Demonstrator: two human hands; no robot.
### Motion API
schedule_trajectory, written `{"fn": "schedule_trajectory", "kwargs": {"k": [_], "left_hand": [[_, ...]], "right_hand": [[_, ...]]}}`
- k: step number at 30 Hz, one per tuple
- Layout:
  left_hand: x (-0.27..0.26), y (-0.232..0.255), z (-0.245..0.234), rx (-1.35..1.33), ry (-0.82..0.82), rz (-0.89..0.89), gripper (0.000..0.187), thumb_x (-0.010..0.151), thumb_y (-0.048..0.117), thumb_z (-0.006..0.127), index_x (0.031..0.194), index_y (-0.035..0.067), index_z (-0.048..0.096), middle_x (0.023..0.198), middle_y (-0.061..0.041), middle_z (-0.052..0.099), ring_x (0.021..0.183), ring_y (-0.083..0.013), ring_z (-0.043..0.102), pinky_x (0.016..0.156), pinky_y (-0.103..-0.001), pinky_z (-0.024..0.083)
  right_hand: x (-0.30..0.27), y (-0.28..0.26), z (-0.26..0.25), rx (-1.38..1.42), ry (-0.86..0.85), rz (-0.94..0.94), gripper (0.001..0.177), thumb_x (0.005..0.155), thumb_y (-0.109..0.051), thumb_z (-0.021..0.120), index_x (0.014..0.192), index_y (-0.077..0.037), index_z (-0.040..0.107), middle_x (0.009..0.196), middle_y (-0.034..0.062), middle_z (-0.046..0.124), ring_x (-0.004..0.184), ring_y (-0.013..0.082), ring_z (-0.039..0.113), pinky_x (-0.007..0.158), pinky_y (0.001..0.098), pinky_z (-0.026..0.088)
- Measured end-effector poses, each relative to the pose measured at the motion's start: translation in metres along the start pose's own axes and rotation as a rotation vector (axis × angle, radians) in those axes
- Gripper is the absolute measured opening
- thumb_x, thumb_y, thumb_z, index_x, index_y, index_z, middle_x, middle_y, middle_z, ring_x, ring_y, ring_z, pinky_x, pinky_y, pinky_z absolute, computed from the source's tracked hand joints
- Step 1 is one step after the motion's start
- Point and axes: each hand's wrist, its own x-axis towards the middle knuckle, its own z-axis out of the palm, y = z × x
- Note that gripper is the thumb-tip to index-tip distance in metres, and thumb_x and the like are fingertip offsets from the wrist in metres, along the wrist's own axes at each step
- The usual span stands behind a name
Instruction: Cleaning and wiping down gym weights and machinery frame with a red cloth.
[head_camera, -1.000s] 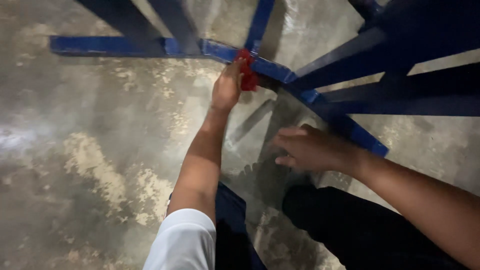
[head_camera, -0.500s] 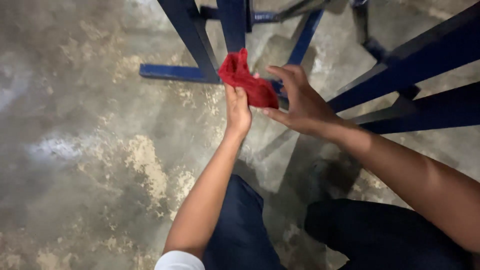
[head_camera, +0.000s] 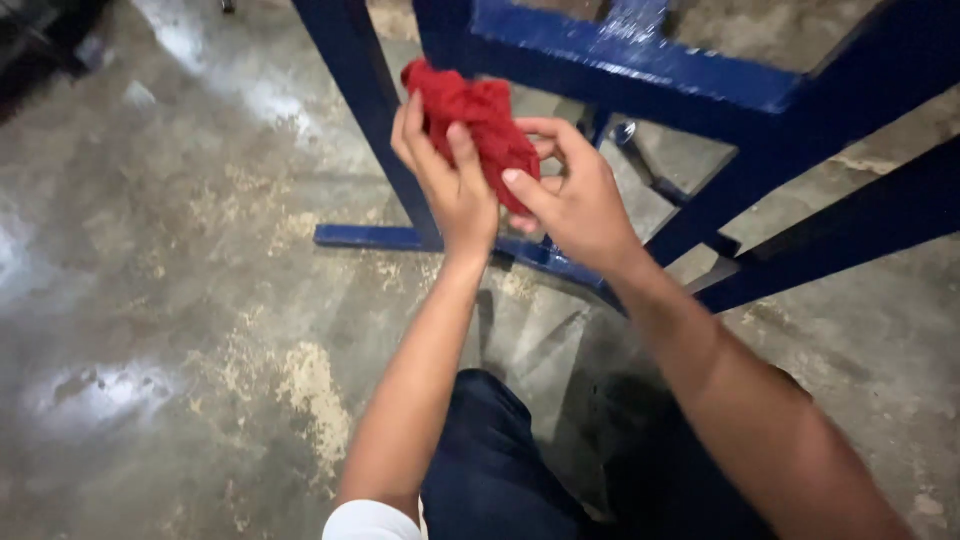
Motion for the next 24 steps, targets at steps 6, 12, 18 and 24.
{"fn": "schedule_trajectory", "kwargs": {"k": [6,12,18,24], "left_hand": [[0.038,0.038,0.087,0.115,-0.521,0.413,0.033,0.106,0.027,0.065,0.136,0.015,0.062,0.147,-0.005,0.053,0.145,-0.025,0.046,0.125,-0.043,0.033],[0.035,0.013,0.087,0.435,-0.598,0.737,0.051,0.105,0.046,0.064,0.15,0.025,0.053,0.156,0.0,0.045,0.151,-0.023,0.037,0.127,-0.051,0.022],[0.024,-0.074,0.066,0.735,-0.212,0.502,0.069,0.1,0.047,0.056,0.162,0.03,0.033,0.172,-0.004,0.018,0.162,-0.0312,0.01,0.131,-0.059,-0.001],[-0.036,-0.071,0.157,0.001,0.244,-0.053,0.069,0.117,0.041,0.032,0.17,0.007,0.004,0.178,-0.023,-0.004,0.168,-0.0335,-0.002,0.139,-0.049,0.004]], "right_hand": [[-0.016,0.044,-0.02,0.495,0.41,-0.23,0.056,0.099,0.004,0.06,0.15,-0.004,0.039,0.135,0.0112,0.058,0.106,0.0192,0.069,0.084,0.0333,0.061],[-0.017,0.074,-0.017,0.838,0.679,-0.023,0.057,0.091,0.001,0.059,0.142,-0.009,0.035,0.127,0.0128,0.053,0.106,0.0238,0.066,0.082,0.0383,0.061],[-0.034,0.067,-0.007,0.608,0.634,0.025,0.062,0.088,0.002,0.062,0.145,-0.01,0.04,0.13,0.0075,0.049,0.106,0.0163,0.061,0.083,0.0302,0.054],[-0.047,0.077,-0.033,0.47,0.64,-0.126,0.056,0.093,0.004,0.063,0.144,-0.005,0.043,0.128,0.0091,0.052,0.102,0.0132,0.06,0.085,0.0275,0.053]]}}
